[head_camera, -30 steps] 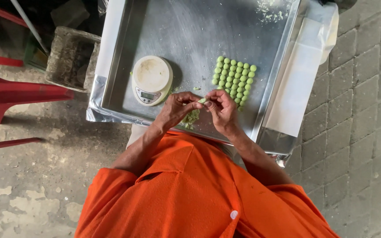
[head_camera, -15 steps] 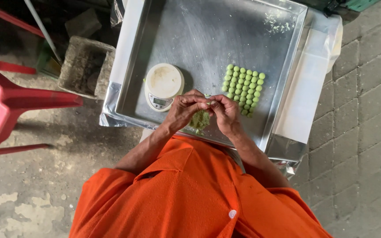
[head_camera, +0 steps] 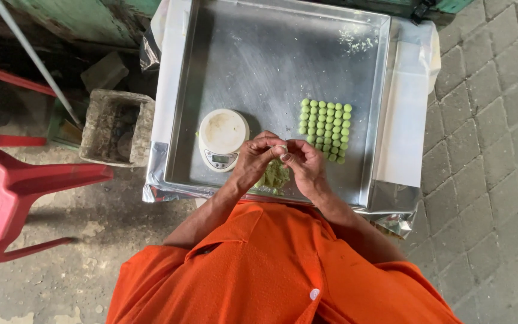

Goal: The person repeatedly pinches small portions of green dough from a pile on a metal tray, rolls them into uniform balls between the palms, and places them in neat rows on the tray. A digital scale sits nearby but is not actively used during the clip.

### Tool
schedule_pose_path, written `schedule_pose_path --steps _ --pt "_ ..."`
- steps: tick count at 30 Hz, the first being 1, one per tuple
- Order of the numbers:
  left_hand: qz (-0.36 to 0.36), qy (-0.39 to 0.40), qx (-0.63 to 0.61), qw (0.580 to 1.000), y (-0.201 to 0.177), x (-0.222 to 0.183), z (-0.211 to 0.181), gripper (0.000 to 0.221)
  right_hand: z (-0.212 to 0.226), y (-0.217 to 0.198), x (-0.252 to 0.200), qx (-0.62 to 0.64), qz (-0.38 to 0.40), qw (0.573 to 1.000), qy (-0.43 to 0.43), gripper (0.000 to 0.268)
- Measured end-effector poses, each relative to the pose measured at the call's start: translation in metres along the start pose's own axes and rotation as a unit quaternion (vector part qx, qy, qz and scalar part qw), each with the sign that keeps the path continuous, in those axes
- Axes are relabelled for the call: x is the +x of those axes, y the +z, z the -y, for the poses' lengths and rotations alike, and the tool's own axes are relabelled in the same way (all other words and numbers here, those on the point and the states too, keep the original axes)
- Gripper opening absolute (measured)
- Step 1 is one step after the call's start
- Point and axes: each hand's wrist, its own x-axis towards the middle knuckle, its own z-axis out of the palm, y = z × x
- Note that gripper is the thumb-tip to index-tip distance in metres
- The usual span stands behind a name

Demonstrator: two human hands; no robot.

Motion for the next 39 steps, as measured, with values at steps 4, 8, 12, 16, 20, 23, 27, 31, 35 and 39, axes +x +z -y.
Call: schedule_pose_path --steps 4,8,12,16,20,23,27,31,35,39 --pt "0.008 -0.073 -0.080 0.994 -0.005 0.001 -0.001 0.018 -0.001 -0.004 -0.001 -0.091 0.000 0.995 -0.036 0.023" --pt "0.035 -0.089 -0.100 0.990 -0.008 0.003 -0.002 0.016 -0.009 -0.016 0.000 -0.120 0.024 0.988 -0.092 0.019" --pt "-0.001 -0.095 -0.196 0.976 -0.004 0.006 0.011 0.034 -0.012 -0.028 0.001 -0.140 0.079 0.979 -0.122 0.040" --pt "-0.011 -0.136 -0.133 0.982 0.001 0.004 0.003 0.016 -0.022 -0.048 0.007 -0.184 0.114 0.969 -0.119 0.026" --pt "0.008 -0.144 -0.083 0.986 0.008 -0.007 -0.005 0.027 -0.026 -0.059 0.007 -0.206 0.067 0.962 -0.165 0.018" --pt "0.014 -0.144 -0.069 0.987 0.011 -0.007 -0.003 0.021 0.002 -0.046 0.004 -0.172 0.023 0.971 -0.163 0.015" --pt "0.022 -0.103 -0.062 0.992 0.018 0.003 -0.010 0.013 -0.014 -0.042 -0.001 -0.158 -0.032 0.972 -0.173 0.015" --pt "-0.006 -0.068 -0.102 0.992 0.022 0.009 -0.003 0.018 -0.006 -0.027 0.001 -0.132 0.004 0.977 -0.166 0.029" --pt "-0.019 -0.058 -0.066 0.996 0.027 0.005 -0.014 0.027 -0.016 -0.036 0.005 -0.173 0.025 0.975 -0.140 0.025" --pt "0.008 -0.039 -0.026 0.999 0.013 0.004 -0.005 0.020 -0.017 -0.040 0.010 -0.201 0.033 0.966 -0.162 0.023"
